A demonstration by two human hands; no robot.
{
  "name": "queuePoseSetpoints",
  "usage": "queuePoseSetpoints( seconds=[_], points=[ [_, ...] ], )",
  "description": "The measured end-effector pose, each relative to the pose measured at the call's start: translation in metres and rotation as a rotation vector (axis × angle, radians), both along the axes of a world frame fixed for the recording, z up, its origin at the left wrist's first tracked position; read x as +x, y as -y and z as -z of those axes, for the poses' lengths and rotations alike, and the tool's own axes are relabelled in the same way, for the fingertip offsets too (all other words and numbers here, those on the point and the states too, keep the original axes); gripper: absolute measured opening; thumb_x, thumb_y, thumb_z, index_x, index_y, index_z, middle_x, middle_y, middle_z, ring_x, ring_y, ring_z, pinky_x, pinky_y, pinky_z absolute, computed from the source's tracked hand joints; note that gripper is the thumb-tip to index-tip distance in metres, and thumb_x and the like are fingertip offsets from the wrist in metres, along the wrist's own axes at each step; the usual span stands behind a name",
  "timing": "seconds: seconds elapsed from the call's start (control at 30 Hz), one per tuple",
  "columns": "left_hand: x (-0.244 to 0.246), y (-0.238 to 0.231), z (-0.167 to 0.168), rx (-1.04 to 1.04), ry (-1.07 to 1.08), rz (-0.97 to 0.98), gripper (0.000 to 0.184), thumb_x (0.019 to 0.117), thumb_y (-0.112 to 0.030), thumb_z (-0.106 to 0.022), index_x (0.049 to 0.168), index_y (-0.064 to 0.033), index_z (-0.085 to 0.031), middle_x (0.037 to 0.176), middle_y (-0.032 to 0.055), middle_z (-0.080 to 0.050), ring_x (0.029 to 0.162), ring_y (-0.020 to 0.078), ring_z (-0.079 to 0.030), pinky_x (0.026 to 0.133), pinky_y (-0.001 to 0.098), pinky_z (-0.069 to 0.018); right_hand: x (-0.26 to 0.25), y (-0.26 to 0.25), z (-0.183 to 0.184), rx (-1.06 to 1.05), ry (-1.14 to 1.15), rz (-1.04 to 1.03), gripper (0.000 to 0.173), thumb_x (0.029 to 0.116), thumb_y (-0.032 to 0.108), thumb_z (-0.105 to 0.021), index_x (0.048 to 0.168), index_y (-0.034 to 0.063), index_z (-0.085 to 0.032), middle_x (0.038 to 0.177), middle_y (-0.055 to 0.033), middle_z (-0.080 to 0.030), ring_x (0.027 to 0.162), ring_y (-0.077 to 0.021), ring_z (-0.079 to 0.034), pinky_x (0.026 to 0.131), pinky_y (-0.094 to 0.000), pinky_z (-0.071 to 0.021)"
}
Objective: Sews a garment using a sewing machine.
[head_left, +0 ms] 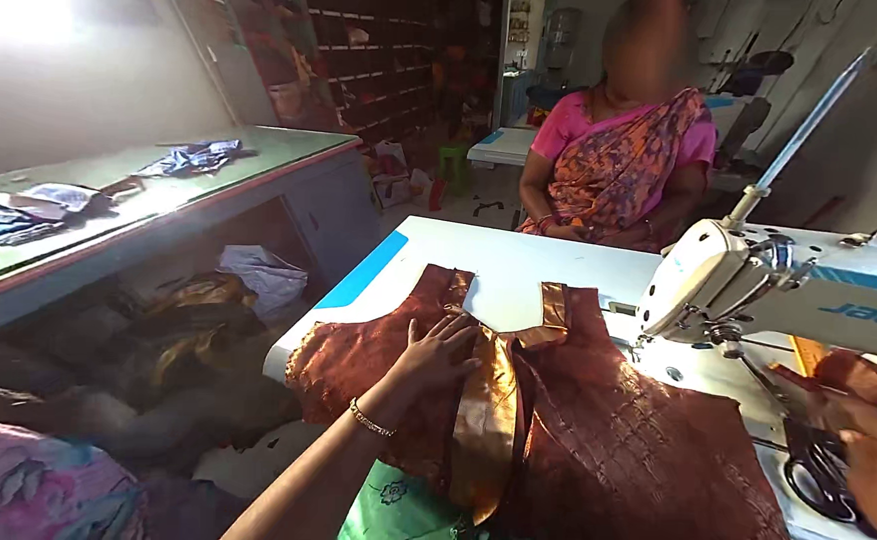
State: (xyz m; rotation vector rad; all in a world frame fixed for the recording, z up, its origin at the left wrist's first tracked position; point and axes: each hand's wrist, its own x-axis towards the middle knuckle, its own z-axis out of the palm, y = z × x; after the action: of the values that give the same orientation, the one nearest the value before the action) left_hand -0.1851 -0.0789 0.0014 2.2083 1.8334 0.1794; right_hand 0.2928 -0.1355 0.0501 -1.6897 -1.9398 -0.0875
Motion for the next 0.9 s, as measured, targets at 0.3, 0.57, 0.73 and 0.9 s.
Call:
queuePoseSetpoints(
  seconds=[0.3,0.57,0.73,0.9],
  points=[
    [0.021,0.029,-0.002,-0.082,0.004,-0.437,0.077,0.1002,-0.072,-0.037,0.165,-0.0311,-0.024,0.174,-0.0046,-0.012,0.159,0.038,-0.001,0.11,0.0838,0.0022,-0.181,-0.006,0.035,-0.649,-0.124,-0.534,0.052,0.1022,0.039,-0.062,0.14,0.0031,-0.059,0.151,-0.0212,-0.048,0.139,-0.0352,-0.049,0.115,-0.05,-0.0409],
    [0.032,0.037,0.004,-0.013,0.04,-0.827,0.099,0.0977,-0.073,-0.043,0.167,-0.0149,-0.003,0.172,0.0204,0.007,0.155,0.052,0.004,0.107,0.0871,-0.001,-0.209,-0.078,0.043,-0.675,0.202,-0.659,0.067,0.106,0.045,-0.053,0.157,0.0041,-0.039,0.169,-0.0125,-0.027,0.157,-0.0304,-0.021,0.128,-0.052,-0.0146],
    [0.095,0.044,0.002,-0.017,0.026,-0.568,0.085,0.105,-0.054,-0.044,0.167,-0.0133,-0.002,0.171,0.0221,0.008,0.153,0.0581,0.001,0.103,0.0906,-0.0081,-0.21,-0.051,-0.033,-0.838,0.341,-0.28,0.042,0.1016,0.013,-0.058,0.14,-0.0043,-0.055,0.141,-0.0264,-0.056,0.128,-0.0433,-0.057,0.105,-0.0599,-0.0457],
    [0.154,0.093,-0.002,-0.116,-0.054,-0.285,0.074,0.105,-0.059,-0.033,0.167,-0.022,-0.014,0.172,0.0217,-0.004,0.15,0.0624,-0.004,0.101,0.0909,-0.0102,-0.211,-0.008,-0.04,-0.307,0.207,-0.156,0.017,0.1013,0.006,-0.057,0.107,-0.0048,-0.069,0.109,-0.0254,-0.069,0.098,-0.0448,-0.069,0.079,-0.0616,-0.0552]
  ],
)
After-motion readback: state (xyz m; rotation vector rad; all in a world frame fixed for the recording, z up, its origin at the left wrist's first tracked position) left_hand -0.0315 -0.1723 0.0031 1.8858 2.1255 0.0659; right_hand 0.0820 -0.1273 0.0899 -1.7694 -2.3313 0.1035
